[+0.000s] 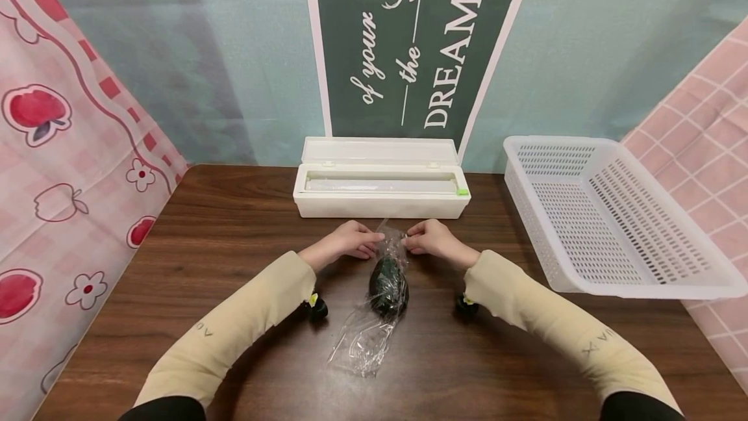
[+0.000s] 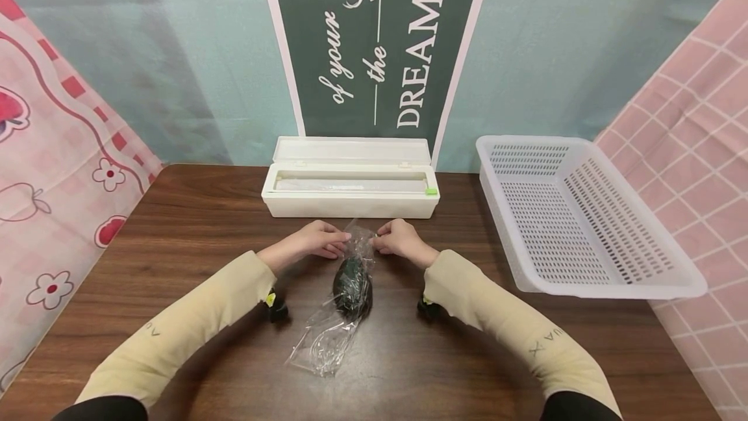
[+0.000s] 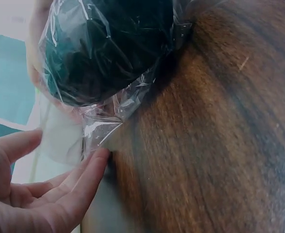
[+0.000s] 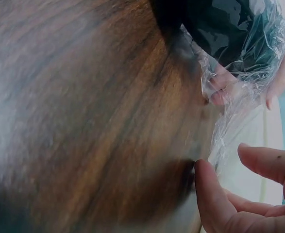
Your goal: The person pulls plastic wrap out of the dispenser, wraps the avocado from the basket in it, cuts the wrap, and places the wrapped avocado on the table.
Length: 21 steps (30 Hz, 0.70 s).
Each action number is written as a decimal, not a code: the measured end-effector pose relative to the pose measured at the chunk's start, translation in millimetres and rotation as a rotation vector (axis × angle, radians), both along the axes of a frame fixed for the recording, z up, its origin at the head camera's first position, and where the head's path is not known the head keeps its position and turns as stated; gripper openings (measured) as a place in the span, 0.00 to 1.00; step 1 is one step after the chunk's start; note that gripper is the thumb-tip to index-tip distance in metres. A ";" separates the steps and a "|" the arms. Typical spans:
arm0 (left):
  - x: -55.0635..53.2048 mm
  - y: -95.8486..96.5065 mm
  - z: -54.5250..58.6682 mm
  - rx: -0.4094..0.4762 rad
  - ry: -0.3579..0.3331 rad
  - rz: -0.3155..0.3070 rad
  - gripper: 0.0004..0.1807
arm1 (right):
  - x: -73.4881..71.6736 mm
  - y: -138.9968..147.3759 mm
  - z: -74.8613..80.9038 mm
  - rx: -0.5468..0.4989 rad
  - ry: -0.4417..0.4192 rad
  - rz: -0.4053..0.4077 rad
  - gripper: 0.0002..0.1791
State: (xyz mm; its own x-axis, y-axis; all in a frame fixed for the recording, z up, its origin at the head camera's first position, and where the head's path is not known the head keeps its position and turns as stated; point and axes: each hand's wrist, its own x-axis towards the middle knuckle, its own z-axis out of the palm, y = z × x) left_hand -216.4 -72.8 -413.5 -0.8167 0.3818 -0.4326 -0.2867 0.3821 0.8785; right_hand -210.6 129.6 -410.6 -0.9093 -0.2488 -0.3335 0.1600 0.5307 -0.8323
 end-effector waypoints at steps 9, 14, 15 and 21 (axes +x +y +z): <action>-1.7 0.1 -4.4 0.074 -0.017 -0.014 0.18 | -1.3 -3.7 -4.5 -0.091 -0.056 -0.041 0.24; 0.5 1.1 -3.0 0.083 0.003 0.019 0.18 | -2.3 -3.7 -6.4 -0.085 -0.032 -0.047 0.24; 0.6 1.4 -2.8 0.087 0.004 0.030 0.17 | -2.2 -3.4 -6.6 -0.084 -0.021 -0.042 0.24; -0.2 2.6 -4.6 0.121 0.022 0.068 0.15 | -2.6 -2.5 -7.1 -0.108 -0.007 -0.041 0.25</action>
State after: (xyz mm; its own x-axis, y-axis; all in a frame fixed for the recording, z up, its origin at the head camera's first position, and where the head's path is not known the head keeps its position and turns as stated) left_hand -216.5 -70.3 -418.0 -0.8516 0.3731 -0.3683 -0.2882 0.2535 0.9234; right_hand -213.2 127.1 -417.7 -0.9172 -0.2467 -0.3130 0.1855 0.4308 -0.8832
